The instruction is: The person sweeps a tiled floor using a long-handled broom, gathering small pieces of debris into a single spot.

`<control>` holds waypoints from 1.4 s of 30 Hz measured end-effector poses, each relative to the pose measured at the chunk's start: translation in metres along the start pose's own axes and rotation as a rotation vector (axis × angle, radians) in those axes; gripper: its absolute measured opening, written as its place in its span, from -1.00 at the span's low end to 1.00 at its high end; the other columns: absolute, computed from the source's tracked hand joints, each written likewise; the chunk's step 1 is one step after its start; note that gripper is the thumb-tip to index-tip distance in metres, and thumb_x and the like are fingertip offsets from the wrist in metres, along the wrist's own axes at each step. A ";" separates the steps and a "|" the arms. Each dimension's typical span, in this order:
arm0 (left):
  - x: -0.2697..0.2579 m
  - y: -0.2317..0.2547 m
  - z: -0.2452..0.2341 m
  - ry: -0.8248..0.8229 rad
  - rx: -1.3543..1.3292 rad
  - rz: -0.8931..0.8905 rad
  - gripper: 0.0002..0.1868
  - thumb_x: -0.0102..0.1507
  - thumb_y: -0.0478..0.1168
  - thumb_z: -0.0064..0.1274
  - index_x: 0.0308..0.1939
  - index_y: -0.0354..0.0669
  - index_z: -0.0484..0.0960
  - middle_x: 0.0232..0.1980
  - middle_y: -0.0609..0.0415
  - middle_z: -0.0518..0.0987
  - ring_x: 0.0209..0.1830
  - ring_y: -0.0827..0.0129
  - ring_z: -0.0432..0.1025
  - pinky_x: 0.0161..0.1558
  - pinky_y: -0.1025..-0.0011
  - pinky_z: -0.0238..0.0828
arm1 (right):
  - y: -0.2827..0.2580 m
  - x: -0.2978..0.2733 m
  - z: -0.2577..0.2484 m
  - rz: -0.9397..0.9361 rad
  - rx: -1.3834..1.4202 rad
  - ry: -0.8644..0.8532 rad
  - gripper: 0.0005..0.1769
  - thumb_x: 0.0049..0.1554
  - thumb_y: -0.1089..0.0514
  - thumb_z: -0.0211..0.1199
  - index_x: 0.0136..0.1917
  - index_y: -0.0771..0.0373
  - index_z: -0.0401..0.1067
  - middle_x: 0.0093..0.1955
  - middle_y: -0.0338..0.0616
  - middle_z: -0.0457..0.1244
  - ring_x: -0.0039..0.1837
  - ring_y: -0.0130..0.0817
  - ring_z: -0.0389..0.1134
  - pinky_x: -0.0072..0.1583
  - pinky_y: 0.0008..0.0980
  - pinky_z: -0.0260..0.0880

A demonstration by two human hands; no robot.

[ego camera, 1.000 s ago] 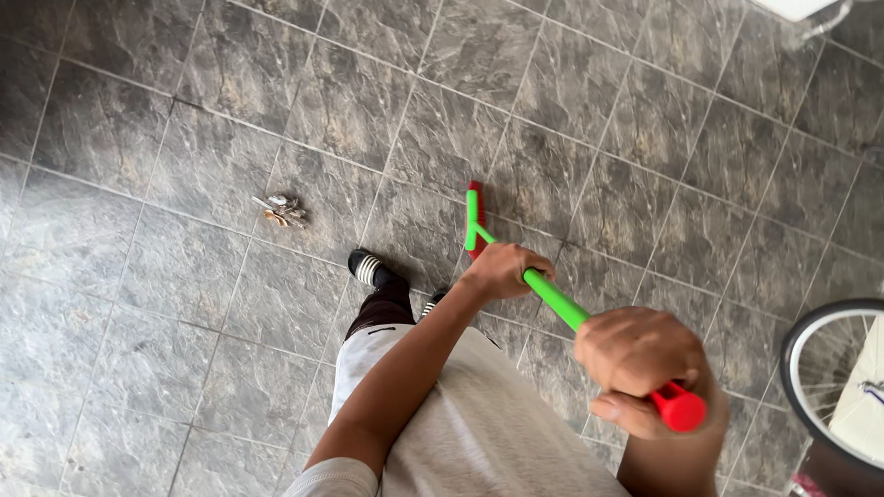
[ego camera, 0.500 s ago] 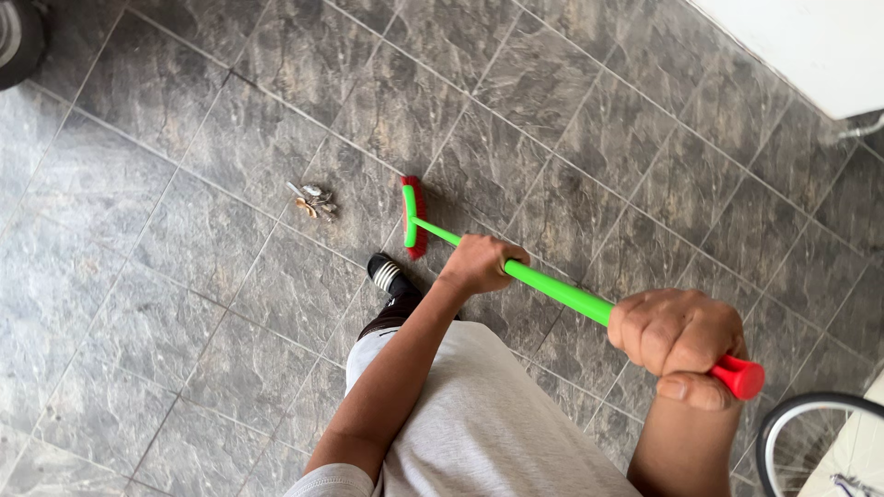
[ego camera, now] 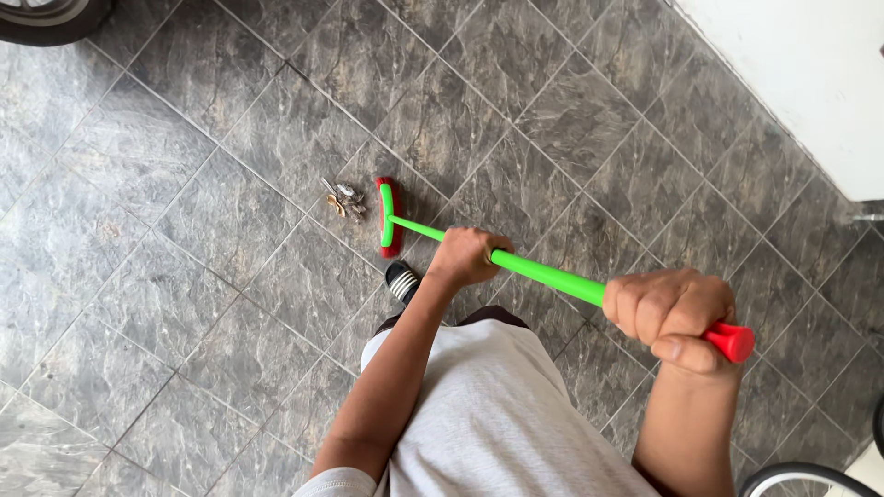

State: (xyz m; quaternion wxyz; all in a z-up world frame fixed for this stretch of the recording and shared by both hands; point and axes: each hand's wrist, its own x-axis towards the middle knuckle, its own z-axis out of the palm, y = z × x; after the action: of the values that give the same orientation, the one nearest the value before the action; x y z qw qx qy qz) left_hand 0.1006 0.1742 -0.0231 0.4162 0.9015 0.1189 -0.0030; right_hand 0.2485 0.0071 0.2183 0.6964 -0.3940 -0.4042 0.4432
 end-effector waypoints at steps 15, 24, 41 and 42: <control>0.036 0.066 -0.028 -0.173 -0.152 0.076 -0.79 0.18 -0.14 0.06 -0.15 0.29 0.70 -0.28 0.19 0.71 -0.28 0.16 0.61 -0.23 0.17 0.51 | -0.090 0.061 0.045 0.150 -0.464 -0.069 -0.78 -0.14 0.31 -0.01 -0.54 0.16 0.07 -0.59 -0.23 0.01 -0.53 -0.41 0.05 -0.34 -0.26 0.26; 0.044 0.029 -0.006 -0.170 -0.088 -0.091 -0.75 0.10 -0.15 0.13 -0.16 0.29 0.70 -0.34 0.19 0.71 -0.33 0.20 0.62 -0.24 0.20 0.52 | -0.031 0.056 0.013 0.008 -0.174 -0.022 -0.68 -0.08 0.37 0.16 -0.54 0.22 0.12 -0.56 -0.21 0.14 -0.49 -0.39 0.10 -0.29 -0.25 0.19; 0.111 0.104 0.012 -0.023 0.039 -0.193 -0.87 0.14 -0.04 0.16 -0.24 0.29 0.74 -0.36 0.17 0.71 -0.35 0.19 0.61 -0.29 0.21 0.52 | -0.117 0.010 -0.107 0.066 -0.179 0.102 -0.66 -0.02 0.35 0.03 -0.54 0.19 0.03 -0.57 -0.23 0.03 -0.49 -0.42 -0.06 -0.27 -0.20 0.09; 0.122 0.119 0.015 -0.025 0.026 -0.155 -0.87 0.15 0.01 0.17 -0.25 0.29 0.74 -0.35 0.18 0.71 -0.35 0.19 0.60 -0.29 0.20 0.51 | -0.131 0.006 -0.115 0.054 -0.225 0.106 -0.66 -0.05 0.35 0.06 -0.56 0.20 0.03 -0.58 -0.21 0.04 -0.50 -0.42 -0.08 -0.29 -0.21 0.07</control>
State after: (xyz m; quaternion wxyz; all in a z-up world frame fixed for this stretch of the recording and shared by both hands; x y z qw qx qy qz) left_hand 0.2464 0.1147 0.0432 0.4046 0.8947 0.1830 -0.0479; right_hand 0.3944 -0.0476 0.2965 0.6560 -0.5031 -0.4034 0.3921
